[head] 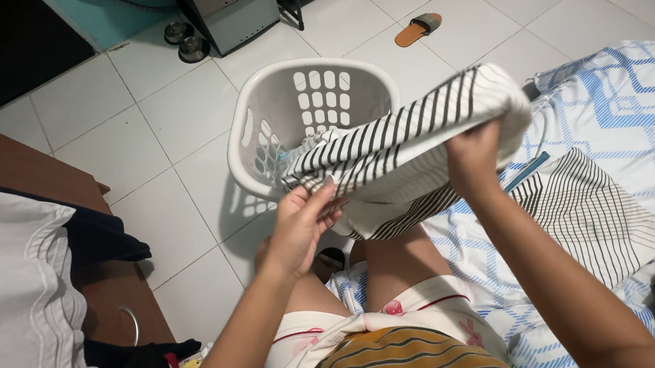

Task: The person sits on the floor and folds clothes taken from a white laundry basket. They unfold and fold a black garment, then a striped shirt, and finally a white towel with blue and yellow stripes, placing each folded item on the bed beside them.

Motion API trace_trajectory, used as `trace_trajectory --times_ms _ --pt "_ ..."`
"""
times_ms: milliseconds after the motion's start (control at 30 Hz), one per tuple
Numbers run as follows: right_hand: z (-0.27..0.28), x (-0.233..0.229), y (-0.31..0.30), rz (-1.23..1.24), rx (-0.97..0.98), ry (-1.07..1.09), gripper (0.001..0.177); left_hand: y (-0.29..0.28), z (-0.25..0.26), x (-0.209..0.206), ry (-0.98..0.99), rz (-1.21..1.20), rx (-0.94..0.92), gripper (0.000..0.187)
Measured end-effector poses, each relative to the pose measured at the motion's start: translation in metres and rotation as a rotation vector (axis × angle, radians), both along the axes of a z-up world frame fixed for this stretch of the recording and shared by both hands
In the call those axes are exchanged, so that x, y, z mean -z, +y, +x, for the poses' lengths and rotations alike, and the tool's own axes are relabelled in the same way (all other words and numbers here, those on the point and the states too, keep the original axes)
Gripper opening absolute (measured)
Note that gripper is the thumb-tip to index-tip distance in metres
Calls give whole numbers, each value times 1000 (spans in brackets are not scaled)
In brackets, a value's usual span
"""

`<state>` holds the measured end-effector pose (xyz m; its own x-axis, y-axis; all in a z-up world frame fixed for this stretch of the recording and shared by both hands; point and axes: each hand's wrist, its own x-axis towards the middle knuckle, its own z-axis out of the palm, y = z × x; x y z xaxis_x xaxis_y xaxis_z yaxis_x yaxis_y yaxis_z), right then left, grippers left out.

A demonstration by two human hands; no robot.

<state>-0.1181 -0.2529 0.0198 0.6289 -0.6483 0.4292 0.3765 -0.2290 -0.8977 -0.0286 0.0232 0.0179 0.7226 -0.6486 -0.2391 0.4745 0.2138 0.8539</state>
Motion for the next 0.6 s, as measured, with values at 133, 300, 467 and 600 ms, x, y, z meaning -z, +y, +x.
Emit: trace_trajectory --times_ms 133,300,467,600 --pt "13 -15 2 704 -411 -251 11 -20 -24 -11 -685 355 -338 51" --pt "14 -31 40 807 -575 -98 28 -44 -31 -51 -1614 483 -543 64" --pt "19 -30 43 19 -367 160 53 -62 12 -66 -1466 542 -293 45" --pt "13 -10 -21 -1146 211 1013 49 -28 48 -74 -1741 658 -474 39"
